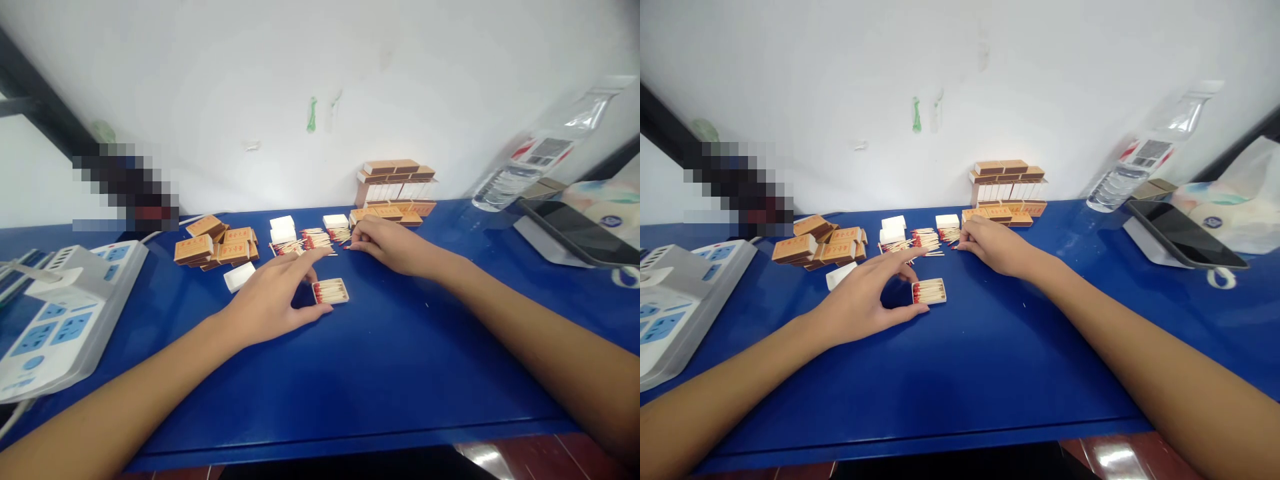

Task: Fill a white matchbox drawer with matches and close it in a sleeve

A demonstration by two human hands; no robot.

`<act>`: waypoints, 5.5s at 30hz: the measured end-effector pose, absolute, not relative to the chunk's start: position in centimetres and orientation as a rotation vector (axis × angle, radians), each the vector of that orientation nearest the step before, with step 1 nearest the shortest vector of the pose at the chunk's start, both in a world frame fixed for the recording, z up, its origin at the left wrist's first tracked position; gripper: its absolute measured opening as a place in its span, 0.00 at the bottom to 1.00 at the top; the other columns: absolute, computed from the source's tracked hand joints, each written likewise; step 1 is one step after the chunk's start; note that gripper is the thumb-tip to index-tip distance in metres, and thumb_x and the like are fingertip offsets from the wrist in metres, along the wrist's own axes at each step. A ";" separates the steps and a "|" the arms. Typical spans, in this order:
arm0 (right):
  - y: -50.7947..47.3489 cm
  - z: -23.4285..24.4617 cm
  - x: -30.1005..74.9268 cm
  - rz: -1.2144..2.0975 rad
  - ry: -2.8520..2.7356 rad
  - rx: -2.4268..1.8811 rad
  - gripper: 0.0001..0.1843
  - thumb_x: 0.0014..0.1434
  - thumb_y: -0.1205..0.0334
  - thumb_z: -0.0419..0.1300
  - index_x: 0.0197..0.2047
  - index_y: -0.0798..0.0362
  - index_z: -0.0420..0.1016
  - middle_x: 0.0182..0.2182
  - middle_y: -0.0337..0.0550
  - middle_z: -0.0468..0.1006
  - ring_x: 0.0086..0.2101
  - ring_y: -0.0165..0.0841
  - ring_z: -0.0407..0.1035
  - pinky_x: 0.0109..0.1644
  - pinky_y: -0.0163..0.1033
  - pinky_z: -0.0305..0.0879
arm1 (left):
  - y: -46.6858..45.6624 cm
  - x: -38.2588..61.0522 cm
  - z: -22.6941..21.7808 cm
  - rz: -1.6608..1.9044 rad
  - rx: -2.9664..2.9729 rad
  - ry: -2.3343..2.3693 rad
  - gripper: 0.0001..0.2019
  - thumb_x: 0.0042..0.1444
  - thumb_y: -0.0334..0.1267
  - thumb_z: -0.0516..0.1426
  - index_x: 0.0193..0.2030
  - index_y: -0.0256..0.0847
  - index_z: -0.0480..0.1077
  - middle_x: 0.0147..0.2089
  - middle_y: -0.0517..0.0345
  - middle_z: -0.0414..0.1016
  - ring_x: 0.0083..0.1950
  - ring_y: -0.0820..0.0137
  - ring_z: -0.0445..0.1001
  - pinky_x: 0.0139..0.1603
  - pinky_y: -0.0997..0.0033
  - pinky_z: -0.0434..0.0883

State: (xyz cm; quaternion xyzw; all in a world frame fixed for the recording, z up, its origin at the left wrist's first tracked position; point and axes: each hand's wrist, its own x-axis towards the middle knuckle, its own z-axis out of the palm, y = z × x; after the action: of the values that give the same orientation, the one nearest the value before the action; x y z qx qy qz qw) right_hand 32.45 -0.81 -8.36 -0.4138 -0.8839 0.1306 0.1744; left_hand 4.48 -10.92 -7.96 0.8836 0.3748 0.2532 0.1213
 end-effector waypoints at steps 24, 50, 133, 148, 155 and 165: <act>-8.1 -6.8 28.8 0.568 -2.601 -0.948 0.07 0.75 0.62 0.55 0.43 0.52 0.71 0.45 0.46 0.75 0.38 0.35 0.70 0.41 0.40 0.64 | -10.9 4.5 -8.0 0.760 2.578 1.111 0.40 0.60 0.41 0.70 0.74 0.50 0.55 0.48 0.59 0.81 0.50 0.61 0.81 0.56 0.56 0.75; -8.0 -7.6 28.7 0.387 -2.578 -0.795 0.10 0.74 0.65 0.54 0.47 0.53 0.77 0.43 0.46 0.72 0.37 0.35 0.69 0.42 0.41 0.65 | -10.9 4.6 -7.9 0.742 2.556 1.111 0.39 0.61 0.42 0.69 0.74 0.51 0.55 0.51 0.56 0.81 0.52 0.60 0.81 0.58 0.53 0.76; -8.2 -7.3 28.8 0.587 -2.513 -0.749 0.11 0.72 0.70 0.55 0.48 0.50 0.78 0.44 0.44 0.72 0.38 0.33 0.69 0.41 0.38 0.64 | -10.9 4.6 -8.1 0.757 2.573 1.120 0.39 0.60 0.43 0.69 0.74 0.49 0.56 0.54 0.54 0.81 0.52 0.59 0.81 0.57 0.54 0.77; -8.4 -7.1 28.9 0.407 -2.539 -0.648 0.14 0.67 0.73 0.58 0.43 0.52 0.86 0.38 0.43 0.71 0.33 0.30 0.66 0.36 0.38 0.61 | -10.8 4.6 -8.1 0.771 2.563 1.097 0.38 0.61 0.43 0.68 0.74 0.49 0.57 0.51 0.56 0.81 0.51 0.60 0.81 0.57 0.54 0.77; -8.8 -6.3 28.9 0.439 -2.571 -0.629 0.15 0.67 0.72 0.58 0.44 0.50 0.86 0.35 0.41 0.70 0.31 0.29 0.66 0.34 0.37 0.61 | -10.8 4.5 -8.2 0.740 2.566 1.112 0.39 0.61 0.44 0.68 0.74 0.48 0.56 0.50 0.56 0.81 0.50 0.60 0.81 0.56 0.53 0.77; -1.4 -9.1 32.4 0.183 -2.349 -1.000 0.09 0.67 0.61 0.62 0.47 0.51 0.80 0.37 0.46 0.74 0.38 0.40 0.70 0.44 0.47 0.66 | -10.7 4.4 -8.1 0.750 2.568 1.110 0.39 0.61 0.44 0.68 0.74 0.50 0.56 0.47 0.58 0.81 0.50 0.61 0.80 0.56 0.54 0.76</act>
State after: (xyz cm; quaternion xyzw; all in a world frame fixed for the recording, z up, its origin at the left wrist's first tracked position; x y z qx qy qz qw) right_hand 32.43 -1.42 -9.10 -0.3742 -0.8792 0.0686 0.2870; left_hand 4.38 -10.71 -8.14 0.8800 0.3803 0.2570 0.1221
